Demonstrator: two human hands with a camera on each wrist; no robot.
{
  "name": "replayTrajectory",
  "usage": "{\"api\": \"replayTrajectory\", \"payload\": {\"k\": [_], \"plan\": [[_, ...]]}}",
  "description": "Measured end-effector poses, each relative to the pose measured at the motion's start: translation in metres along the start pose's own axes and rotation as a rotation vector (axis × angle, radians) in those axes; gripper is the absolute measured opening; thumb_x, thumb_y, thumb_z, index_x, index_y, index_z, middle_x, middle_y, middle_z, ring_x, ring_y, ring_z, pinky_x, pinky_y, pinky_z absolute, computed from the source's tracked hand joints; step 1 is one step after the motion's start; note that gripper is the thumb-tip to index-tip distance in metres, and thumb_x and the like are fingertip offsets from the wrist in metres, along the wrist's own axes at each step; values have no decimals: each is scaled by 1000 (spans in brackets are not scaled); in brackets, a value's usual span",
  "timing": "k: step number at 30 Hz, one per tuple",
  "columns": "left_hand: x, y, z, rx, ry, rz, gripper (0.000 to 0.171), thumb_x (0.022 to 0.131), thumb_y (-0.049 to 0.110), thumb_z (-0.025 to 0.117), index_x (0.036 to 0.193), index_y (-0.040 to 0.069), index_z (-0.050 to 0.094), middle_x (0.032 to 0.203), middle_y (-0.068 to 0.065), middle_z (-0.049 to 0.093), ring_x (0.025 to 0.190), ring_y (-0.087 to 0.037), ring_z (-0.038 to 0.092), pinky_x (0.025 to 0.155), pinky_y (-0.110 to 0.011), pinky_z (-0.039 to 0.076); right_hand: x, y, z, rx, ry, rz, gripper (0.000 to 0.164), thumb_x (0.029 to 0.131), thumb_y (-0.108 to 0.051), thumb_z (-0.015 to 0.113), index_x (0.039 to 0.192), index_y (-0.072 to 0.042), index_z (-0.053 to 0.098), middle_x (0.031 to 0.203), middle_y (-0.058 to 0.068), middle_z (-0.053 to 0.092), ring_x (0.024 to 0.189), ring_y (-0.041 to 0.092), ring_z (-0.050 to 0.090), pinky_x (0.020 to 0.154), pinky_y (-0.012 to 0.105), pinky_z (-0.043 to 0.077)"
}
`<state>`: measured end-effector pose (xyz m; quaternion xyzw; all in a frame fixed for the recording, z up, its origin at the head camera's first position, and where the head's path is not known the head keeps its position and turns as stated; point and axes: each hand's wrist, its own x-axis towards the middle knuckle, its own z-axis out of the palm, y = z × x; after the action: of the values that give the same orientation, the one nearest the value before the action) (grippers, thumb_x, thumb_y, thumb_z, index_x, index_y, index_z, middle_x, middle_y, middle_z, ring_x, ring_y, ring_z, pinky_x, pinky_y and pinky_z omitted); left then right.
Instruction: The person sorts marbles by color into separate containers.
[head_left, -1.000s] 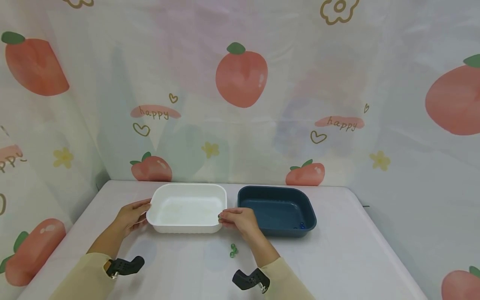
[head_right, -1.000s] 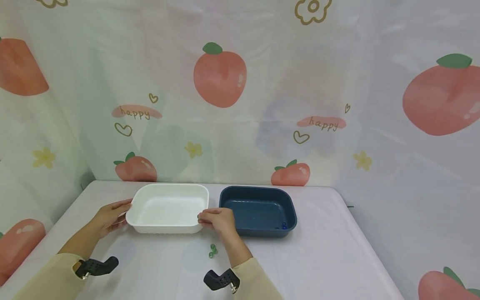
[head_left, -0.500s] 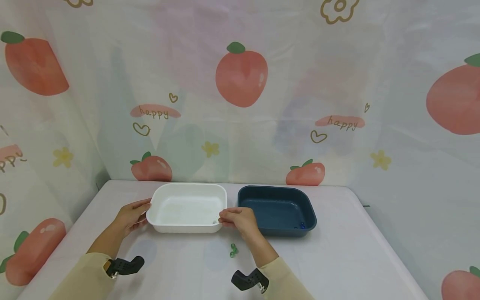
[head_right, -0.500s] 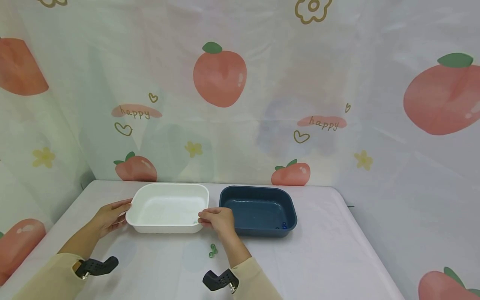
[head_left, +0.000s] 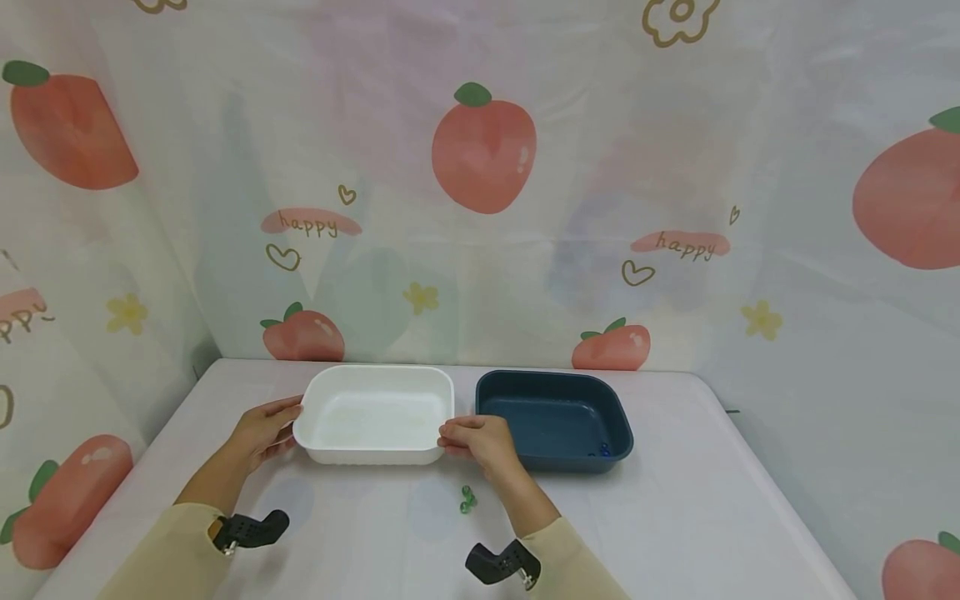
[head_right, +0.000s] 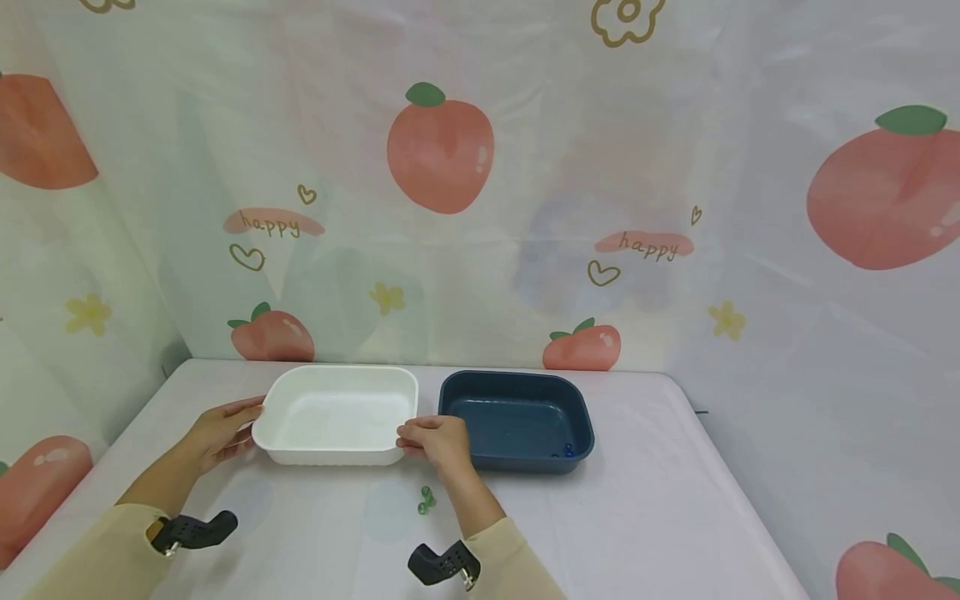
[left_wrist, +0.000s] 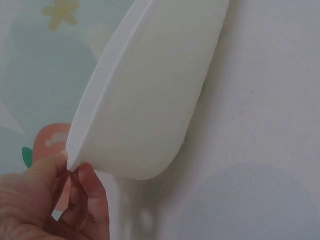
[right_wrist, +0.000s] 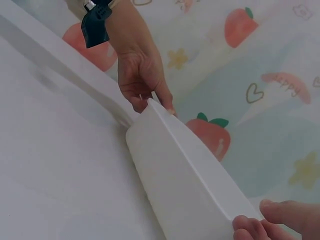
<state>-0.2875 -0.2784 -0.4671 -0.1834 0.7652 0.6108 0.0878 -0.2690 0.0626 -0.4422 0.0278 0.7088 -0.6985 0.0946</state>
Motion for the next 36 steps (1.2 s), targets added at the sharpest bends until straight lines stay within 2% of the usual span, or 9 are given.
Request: {"api": "replayTrajectory", "payload": {"k": [3,6,10,14,23,32,36], "plan": [[0,0,0,6,-1,3,56,101,31,56,148,5,42,127,-14,60,82,-8,60,71,-25,55,-2,1,-1,2,-14,-4,25,88,-2,71,106,15,67,94,22,74,78,22,74,70,28,60],[0,-1,0,10,-2,7,56,101,31,57,148,5,42,119,-8,63,81,-8,60,71,-25,55,-4,3,-2,12,-25,6,26,87,-2,71,107,15,67,94,22,74,78,23,74,73,32,60],[0,-1,-1,9,-3,7,56,100,31,57,148,6,43,113,-2,65,80,-7,60,70,-25,54,-5,7,-6,5,-19,46,28,86,-5,73,108,11,67,90,15,75,74,19,74,71,30,60],[0,-1,-1,8,1,3,56,100,31,57,148,6,43,114,-4,65,80,-8,60,70,-25,54,-11,9,-12,-22,-24,50,31,86,-7,74,111,10,67,90,13,75,74,16,73,69,26,60],[2,-1,-1,11,10,-5,57,100,33,58,148,7,43,122,-8,63,83,-9,60,72,-26,54,-33,14,-28,-109,-13,31,33,89,-12,73,113,10,67,96,17,74,76,21,74,71,29,60],[4,-2,1,17,18,-14,56,100,35,57,148,9,44,137,-17,54,88,-13,59,73,-23,54,-39,33,-40,-138,16,53,32,86,-7,75,109,14,67,92,16,74,72,21,73,66,31,60],[2,-3,2,16,20,-5,57,100,35,57,148,7,44,134,-17,56,86,-11,59,72,-24,54,-40,41,-43,-179,32,40,30,84,-7,76,106,12,69,89,15,74,70,19,73,66,32,61]]}}
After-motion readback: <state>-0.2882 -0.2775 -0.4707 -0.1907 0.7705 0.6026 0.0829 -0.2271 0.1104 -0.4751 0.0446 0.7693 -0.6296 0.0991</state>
